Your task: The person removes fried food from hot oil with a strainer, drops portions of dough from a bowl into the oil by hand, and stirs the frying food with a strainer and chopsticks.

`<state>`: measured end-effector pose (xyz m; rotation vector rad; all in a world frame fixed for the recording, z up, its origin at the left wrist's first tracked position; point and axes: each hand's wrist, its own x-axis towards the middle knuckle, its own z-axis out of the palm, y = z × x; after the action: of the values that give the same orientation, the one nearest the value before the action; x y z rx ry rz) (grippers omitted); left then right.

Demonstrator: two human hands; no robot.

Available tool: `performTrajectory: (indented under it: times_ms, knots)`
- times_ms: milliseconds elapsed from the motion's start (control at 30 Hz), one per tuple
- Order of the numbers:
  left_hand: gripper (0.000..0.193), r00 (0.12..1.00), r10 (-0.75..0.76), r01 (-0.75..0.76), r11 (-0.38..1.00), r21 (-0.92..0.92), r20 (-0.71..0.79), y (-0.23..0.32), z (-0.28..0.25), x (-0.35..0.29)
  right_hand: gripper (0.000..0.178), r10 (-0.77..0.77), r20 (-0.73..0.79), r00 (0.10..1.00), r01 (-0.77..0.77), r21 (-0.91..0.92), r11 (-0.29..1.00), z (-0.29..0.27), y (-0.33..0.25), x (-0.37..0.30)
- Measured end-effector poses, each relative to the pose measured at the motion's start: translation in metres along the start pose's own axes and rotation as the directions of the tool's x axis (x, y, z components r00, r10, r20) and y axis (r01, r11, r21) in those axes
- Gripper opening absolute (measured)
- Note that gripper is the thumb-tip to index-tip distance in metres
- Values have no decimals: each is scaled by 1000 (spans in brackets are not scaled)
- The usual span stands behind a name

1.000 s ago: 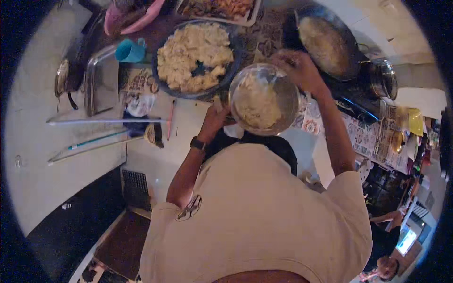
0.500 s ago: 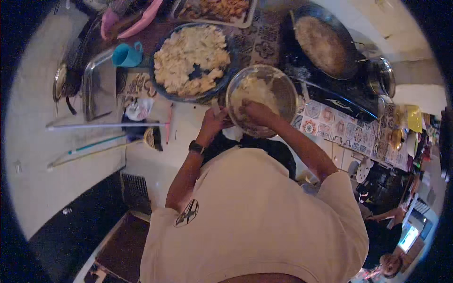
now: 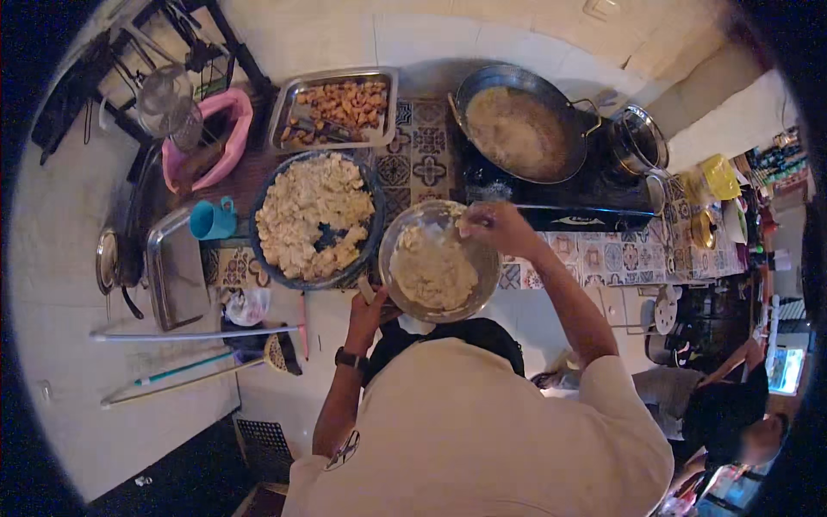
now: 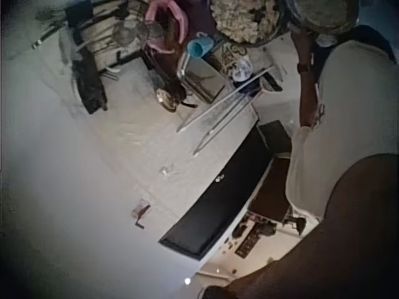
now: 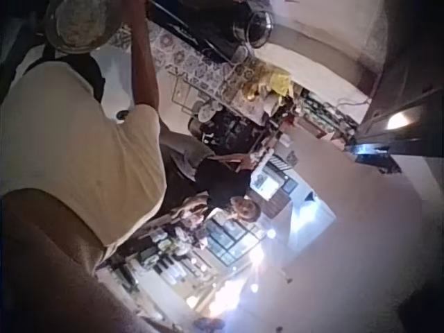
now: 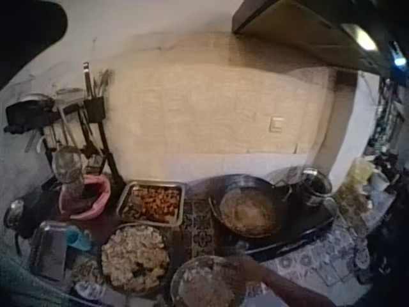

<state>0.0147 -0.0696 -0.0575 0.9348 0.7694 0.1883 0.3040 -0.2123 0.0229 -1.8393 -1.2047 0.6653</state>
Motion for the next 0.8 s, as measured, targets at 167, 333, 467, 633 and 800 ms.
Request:
performTrajectory:
  times_ms: [167, 333, 467, 633, 800]
  knots:
    - [33, 999, 2, 2, 996, 89, -40, -12, -10, 6, 15, -220, -264, 939, 137, -299, 944, -92, -7, 56]
    - [36, 1000, 18, -17, 996, 88, -15, -3, -4, 5, 24, -13, -356, 935, -172, -482, 859, -192, 27, 128]
    - [35, 1000, -9, 10, 997, 76, -5, 5, 4, 7, 33, -31, -308, 951, -240, -797, 554, -252, 101, 183]
    - [29, 997, -3, 8, 997, 76, -71, -3, -6, 3, 22, 70, -371, 926, -353, -785, 508, -241, 134, 234]
    - [27, 999, 4, -9, 995, 98, 48, -10, -6, 25, 25, -176, -348, 921, -333, -936, 110, -338, 232, 209]
